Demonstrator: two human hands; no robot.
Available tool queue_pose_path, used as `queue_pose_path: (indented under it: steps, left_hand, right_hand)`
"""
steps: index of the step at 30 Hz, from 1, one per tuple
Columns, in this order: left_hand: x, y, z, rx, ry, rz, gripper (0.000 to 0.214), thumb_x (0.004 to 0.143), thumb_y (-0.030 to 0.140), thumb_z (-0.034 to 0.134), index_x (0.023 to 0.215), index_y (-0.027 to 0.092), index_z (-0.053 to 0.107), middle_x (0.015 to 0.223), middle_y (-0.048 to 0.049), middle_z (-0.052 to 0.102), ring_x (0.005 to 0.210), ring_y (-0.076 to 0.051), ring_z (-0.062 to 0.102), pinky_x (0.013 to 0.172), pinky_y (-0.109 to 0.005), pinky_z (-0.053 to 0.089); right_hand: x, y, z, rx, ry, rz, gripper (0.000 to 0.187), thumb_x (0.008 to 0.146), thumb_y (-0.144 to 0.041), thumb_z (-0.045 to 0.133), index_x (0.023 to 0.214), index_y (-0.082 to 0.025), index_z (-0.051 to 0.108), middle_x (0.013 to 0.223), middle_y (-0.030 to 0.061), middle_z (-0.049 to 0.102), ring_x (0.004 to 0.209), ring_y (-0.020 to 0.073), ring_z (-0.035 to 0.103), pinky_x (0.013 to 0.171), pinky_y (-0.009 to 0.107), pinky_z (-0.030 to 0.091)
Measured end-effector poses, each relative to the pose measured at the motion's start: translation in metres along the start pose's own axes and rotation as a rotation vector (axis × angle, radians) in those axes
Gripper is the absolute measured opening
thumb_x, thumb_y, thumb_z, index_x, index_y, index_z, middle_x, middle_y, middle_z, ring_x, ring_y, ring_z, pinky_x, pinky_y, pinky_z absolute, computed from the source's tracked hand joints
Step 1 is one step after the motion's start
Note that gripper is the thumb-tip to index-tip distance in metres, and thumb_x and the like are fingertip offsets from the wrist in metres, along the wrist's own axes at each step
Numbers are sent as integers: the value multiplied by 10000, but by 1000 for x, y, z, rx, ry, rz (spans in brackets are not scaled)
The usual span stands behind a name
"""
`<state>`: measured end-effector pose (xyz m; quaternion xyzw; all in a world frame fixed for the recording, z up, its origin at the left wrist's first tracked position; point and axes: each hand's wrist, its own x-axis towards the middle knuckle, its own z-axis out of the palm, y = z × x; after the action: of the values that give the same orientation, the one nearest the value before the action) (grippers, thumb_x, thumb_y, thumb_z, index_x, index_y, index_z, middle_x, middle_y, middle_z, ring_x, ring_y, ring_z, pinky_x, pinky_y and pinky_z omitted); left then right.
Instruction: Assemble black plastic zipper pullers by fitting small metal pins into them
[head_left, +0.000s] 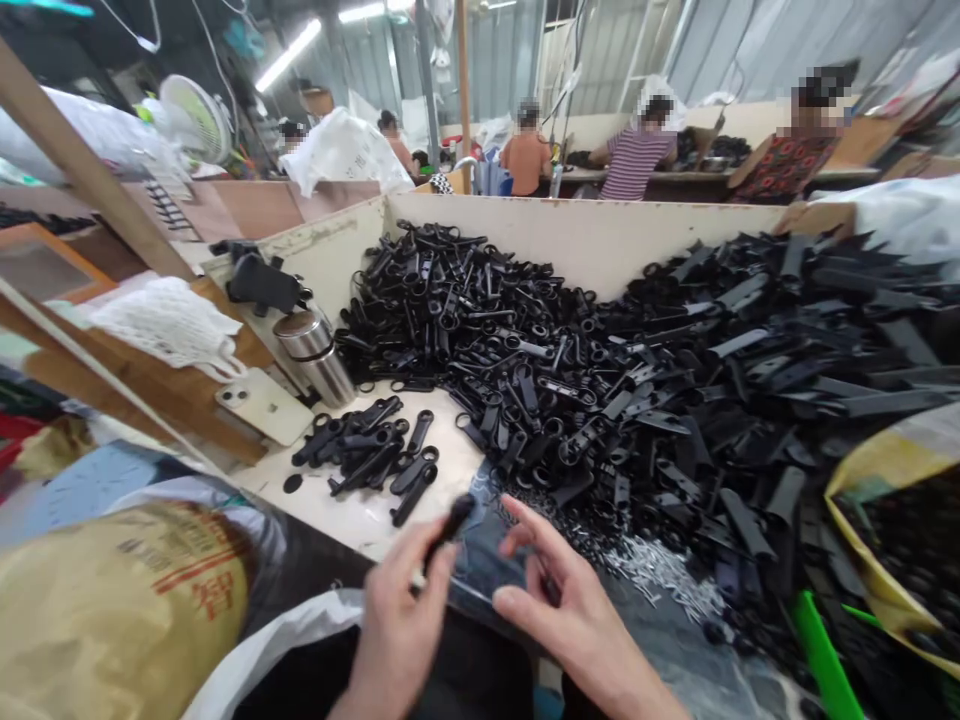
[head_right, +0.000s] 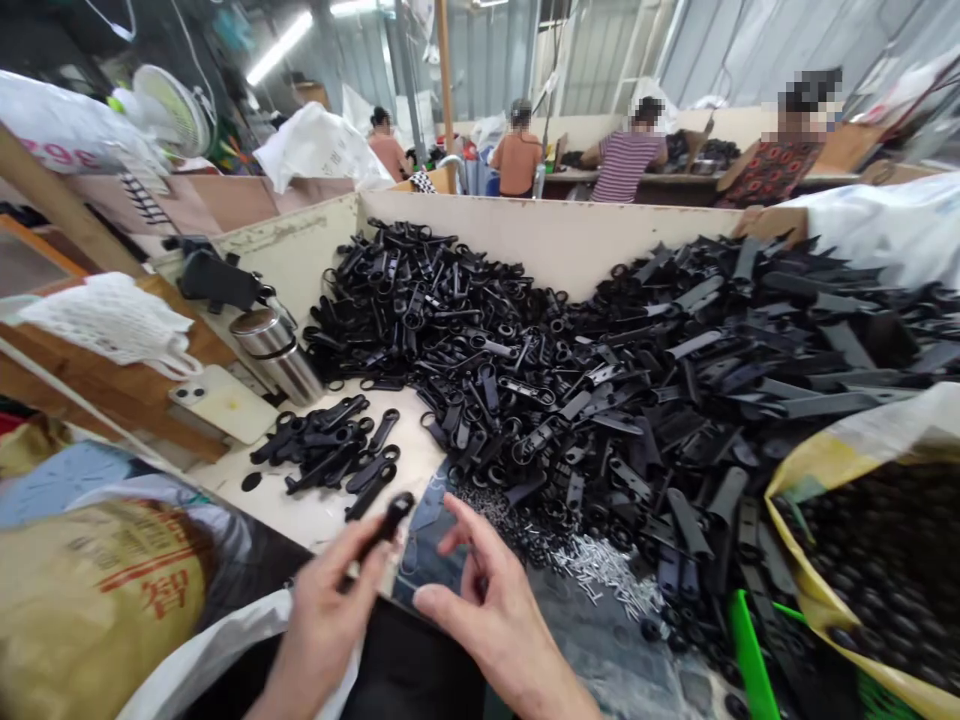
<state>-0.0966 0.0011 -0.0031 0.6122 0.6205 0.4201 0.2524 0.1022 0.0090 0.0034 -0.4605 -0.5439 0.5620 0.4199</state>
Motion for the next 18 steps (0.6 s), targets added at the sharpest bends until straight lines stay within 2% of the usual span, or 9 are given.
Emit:
queue_pose_path:
  steps: [1, 2, 4, 6, 9, 11, 13, 15, 18]
  left_hand:
    - [11, -8, -10, 143, 125, 89, 278, 982, 300, 587, 1193, 201, 739, 1164, -117, 783, 1051, -277, 726, 949, -408, 531]
    - [24, -16, -20, 285, 224, 190, 304, 990, 283, 564, 1222, 181, 732, 1188, -139, 777, 1076, -297, 714, 989, -454, 491]
    - [49, -28, -33, 547, 292, 334, 309, 1001, 260, 551, 1239, 188, 734, 1126, -134, 798, 1035, -316, 712, 1036, -539, 397]
    - [70, -36, -40, 715, 339, 377, 313, 1002, 237, 555, 1258, 190, 729, 1070, -115, 812, 1114, -360, 661, 1046, -584, 342]
    - [84, -36, -37, 850, 404, 383, 367, 985, 254, 586, 1315, 137, 693, 1281, -173, 734, 1229, -424, 563, 1045, -617, 321]
    - [84, -31, -28, 839, 452, 403, 413, 963, 278, 620, 1335, 106, 674, 1427, -220, 625, 1272, -439, 515, 1052, -606, 339]
    - [77, -23, -14, 759, 444, 449, 374, 952, 258, 628, 1297, 130, 697, 1407, -207, 632, 1250, -414, 521, 1049, -576, 366]
    - [68, -14, 4, 651, 358, 483, 283, 959, 203, 592, 1202, 179, 736, 1263, -155, 712, 1158, -369, 564, 1020, -547, 392]
    - [52, -8, 27, 444, 187, 406, 243, 970, 161, 517, 1080, 193, 731, 1079, -114, 756, 1043, -322, 602, 955, -494, 436]
  right_hand:
    - [1, -1, -2, -23, -40, 24, 668, 824, -334, 767, 1461, -292, 574, 943, -5, 656, 575, 106, 439, 551, 240, 399]
    - [2, -2, -4, -64, -66, 36, 632, 838, -329, 748, 1448, -280, 590, 891, -15, 661, 577, 109, 443, 559, 241, 393]
    - [4, -2, -10, -194, -70, 28, 382, 897, -335, 683, 1265, -243, 729, 798, -16, 656, 625, 129, 496, 592, 248, 400]
    - [8, -1, -20, -327, -20, -5, 247, 944, -334, 627, 1083, -217, 794, 776, -2, 666, 673, 149, 553, 614, 253, 419]
    - [20, -7, -37, -540, 66, -72, 231, 992, -294, 578, 1057, -210, 784, 811, 11, 697, 694, 161, 609, 625, 251, 460]
    - [33, -14, -44, -823, 74, -146, 243, 1026, -237, 537, 1137, -204, 751, 927, 36, 709, 741, 165, 648, 664, 253, 492]
    - [50, -21, -44, -1118, 6, -218, 277, 1040, -175, 503, 1225, -210, 706, 1091, 66, 690, 824, 173, 676, 706, 258, 511]
    - [70, -26, -36, -1274, -105, -271, 296, 1015, -121, 517, 1220, -231, 700, 1192, 74, 659, 899, 189, 680, 706, 260, 515]
    - [98, -27, -20, -1335, -218, -306, 256, 942, -37, 559, 1024, -196, 743, 1169, 103, 659, 948, 227, 662, 689, 269, 515]
